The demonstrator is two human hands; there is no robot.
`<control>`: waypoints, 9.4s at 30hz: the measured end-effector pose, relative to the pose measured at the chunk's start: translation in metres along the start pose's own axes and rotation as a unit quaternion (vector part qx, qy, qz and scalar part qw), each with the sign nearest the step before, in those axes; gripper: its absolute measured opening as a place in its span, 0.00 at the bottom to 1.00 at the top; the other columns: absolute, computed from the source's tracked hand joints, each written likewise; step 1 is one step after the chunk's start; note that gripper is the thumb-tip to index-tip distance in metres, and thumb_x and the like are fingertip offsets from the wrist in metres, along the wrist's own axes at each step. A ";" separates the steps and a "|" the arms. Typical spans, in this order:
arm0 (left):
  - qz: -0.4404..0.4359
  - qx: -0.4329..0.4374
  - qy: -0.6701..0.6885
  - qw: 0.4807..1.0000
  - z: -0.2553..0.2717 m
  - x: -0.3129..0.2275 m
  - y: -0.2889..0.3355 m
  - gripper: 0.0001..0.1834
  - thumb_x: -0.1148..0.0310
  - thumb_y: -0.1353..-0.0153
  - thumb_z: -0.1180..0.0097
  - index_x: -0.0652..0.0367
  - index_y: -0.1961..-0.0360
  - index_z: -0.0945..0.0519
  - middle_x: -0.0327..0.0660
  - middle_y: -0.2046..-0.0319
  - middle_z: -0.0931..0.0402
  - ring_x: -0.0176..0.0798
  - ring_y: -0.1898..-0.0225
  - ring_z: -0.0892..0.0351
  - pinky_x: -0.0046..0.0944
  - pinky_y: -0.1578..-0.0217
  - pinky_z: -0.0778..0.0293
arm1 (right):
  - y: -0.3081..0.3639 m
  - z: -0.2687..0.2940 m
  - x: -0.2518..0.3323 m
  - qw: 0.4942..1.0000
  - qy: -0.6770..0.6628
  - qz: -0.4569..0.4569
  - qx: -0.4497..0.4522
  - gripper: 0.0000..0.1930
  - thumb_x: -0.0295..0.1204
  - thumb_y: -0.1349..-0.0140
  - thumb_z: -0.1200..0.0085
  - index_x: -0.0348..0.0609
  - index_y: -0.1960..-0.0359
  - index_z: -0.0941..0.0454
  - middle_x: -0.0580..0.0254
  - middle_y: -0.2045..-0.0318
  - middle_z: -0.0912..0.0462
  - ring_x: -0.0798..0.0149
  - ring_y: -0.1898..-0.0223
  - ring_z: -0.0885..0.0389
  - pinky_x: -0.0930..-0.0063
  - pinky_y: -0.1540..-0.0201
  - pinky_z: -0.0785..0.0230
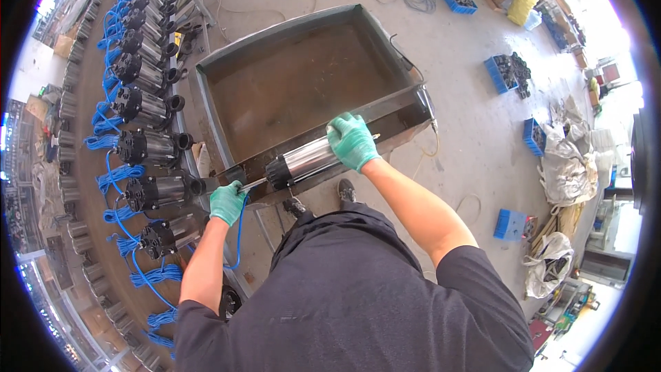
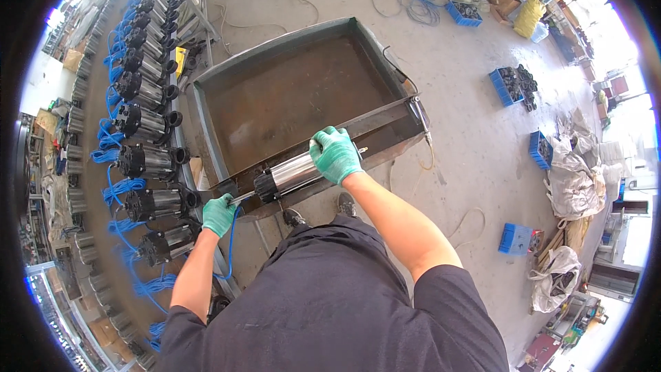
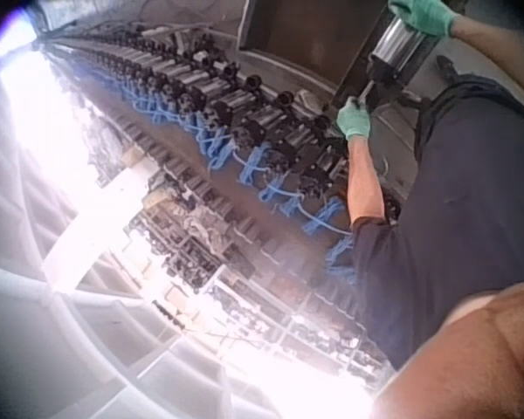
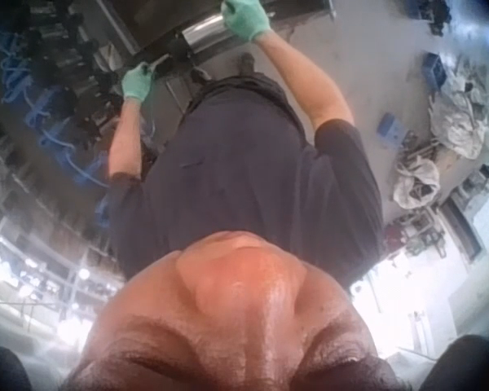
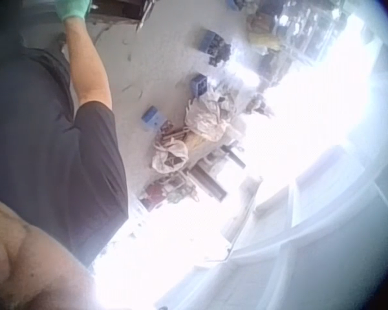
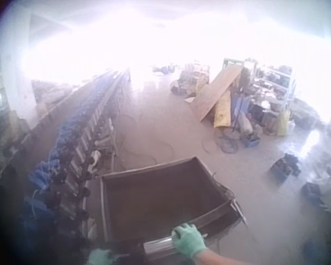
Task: The person, wearing gloves, places a water pump into a testing tank of water, rotates it to submerge different sides, and then lifts it out to place it back onto a rack with other pumps.
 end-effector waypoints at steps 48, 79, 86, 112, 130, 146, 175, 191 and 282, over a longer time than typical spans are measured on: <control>0.069 -0.224 0.502 0.833 0.065 -0.123 0.072 0.23 0.61 0.27 0.43 0.58 0.36 0.28 0.38 0.57 0.18 0.29 0.59 0.20 0.31 0.58 0.23 | 0.056 0.053 -0.164 0.816 -0.492 -0.287 0.098 0.07 0.37 0.27 0.45 0.49 0.56 0.24 0.68 0.70 0.21 0.72 0.73 0.24 0.76 0.74 0.28; 0.367 -0.133 0.701 0.597 -0.053 0.043 0.043 0.19 0.51 0.28 0.44 0.52 0.72 0.23 0.33 0.84 0.30 0.28 0.88 0.35 0.30 0.88 0.43 | -0.021 -0.016 0.013 0.969 -0.128 0.031 0.209 0.08 0.24 0.34 0.44 0.38 0.56 0.17 0.52 0.63 0.15 0.58 0.65 0.16 0.69 0.57 0.24; 0.337 -0.081 0.714 0.609 -0.053 0.045 0.041 0.19 0.52 0.28 0.42 0.56 0.69 0.19 0.32 0.82 0.28 0.28 0.88 0.35 0.30 0.88 0.42 | -0.021 -0.018 0.014 0.968 -0.124 0.022 0.217 0.07 0.22 0.34 0.45 0.38 0.56 0.18 0.54 0.64 0.15 0.61 0.65 0.17 0.70 0.56 0.25; 0.351 -0.027 0.698 0.624 -0.050 0.047 0.036 0.22 0.50 0.29 0.42 0.59 0.72 0.20 0.35 0.82 0.27 0.29 0.87 0.34 0.30 0.88 0.40 | -0.022 -0.023 0.008 0.959 -0.140 0.039 0.243 0.08 0.21 0.34 0.48 0.35 0.56 0.18 0.55 0.65 0.19 0.62 0.66 0.20 0.72 0.58 0.27; 0.360 -0.034 0.697 0.619 -0.048 0.050 0.037 0.21 0.51 0.29 0.41 0.60 0.70 0.19 0.35 0.80 0.26 0.29 0.86 0.31 0.30 0.86 0.40 | -0.022 -0.023 0.010 0.962 -0.142 0.041 0.231 0.08 0.20 0.34 0.47 0.36 0.56 0.18 0.56 0.67 0.19 0.63 0.67 0.21 0.74 0.58 0.28; 0.331 -0.012 0.682 0.652 -0.039 0.032 0.029 0.17 0.53 0.27 0.44 0.54 0.68 0.22 0.30 0.81 0.29 0.23 0.85 0.34 0.26 0.88 0.41 | -0.024 -0.023 0.015 0.965 -0.146 0.042 0.215 0.10 0.20 0.34 0.48 0.35 0.54 0.18 0.57 0.66 0.17 0.66 0.67 0.21 0.74 0.58 0.27; 0.055 0.022 0.876 0.479 0.036 -0.266 -0.006 0.14 0.62 0.27 0.44 0.57 0.46 0.23 0.37 0.60 0.21 0.32 0.65 0.22 0.39 0.59 0.22 | 0.115 0.037 -0.018 0.943 -0.090 -0.085 0.307 0.21 0.29 0.39 0.38 0.48 0.44 0.27 0.46 0.68 0.16 0.41 0.65 0.16 0.53 0.63 0.24; 0.272 -0.222 0.026 0.936 -0.006 -0.001 0.128 0.26 0.59 0.35 0.41 0.61 0.40 0.25 0.58 0.44 0.23 0.62 0.43 0.24 0.55 0.41 0.30 | 0.071 0.116 -0.372 0.941 0.052 -0.298 0.148 0.19 0.44 0.29 0.43 0.42 0.49 0.27 0.51 0.66 0.18 0.53 0.65 0.22 0.58 0.57 0.28; 0.270 0.023 -0.022 0.962 0.013 -0.014 -0.117 0.20 0.49 0.29 0.56 0.50 0.60 0.17 0.51 0.62 0.15 0.60 0.57 0.17 0.56 0.54 0.23 | -0.123 -0.010 -0.226 0.956 0.204 -0.133 0.162 0.21 0.51 0.29 0.52 0.47 0.57 0.17 0.43 0.63 0.15 0.35 0.58 0.18 0.47 0.55 0.26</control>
Point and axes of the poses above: each hand's wrist, its own y-axis away from the middle knuckle, its own z-axis out of the back of the hand, x = y × z, the point moved 8 cm from there along -y, towards the middle knuckle
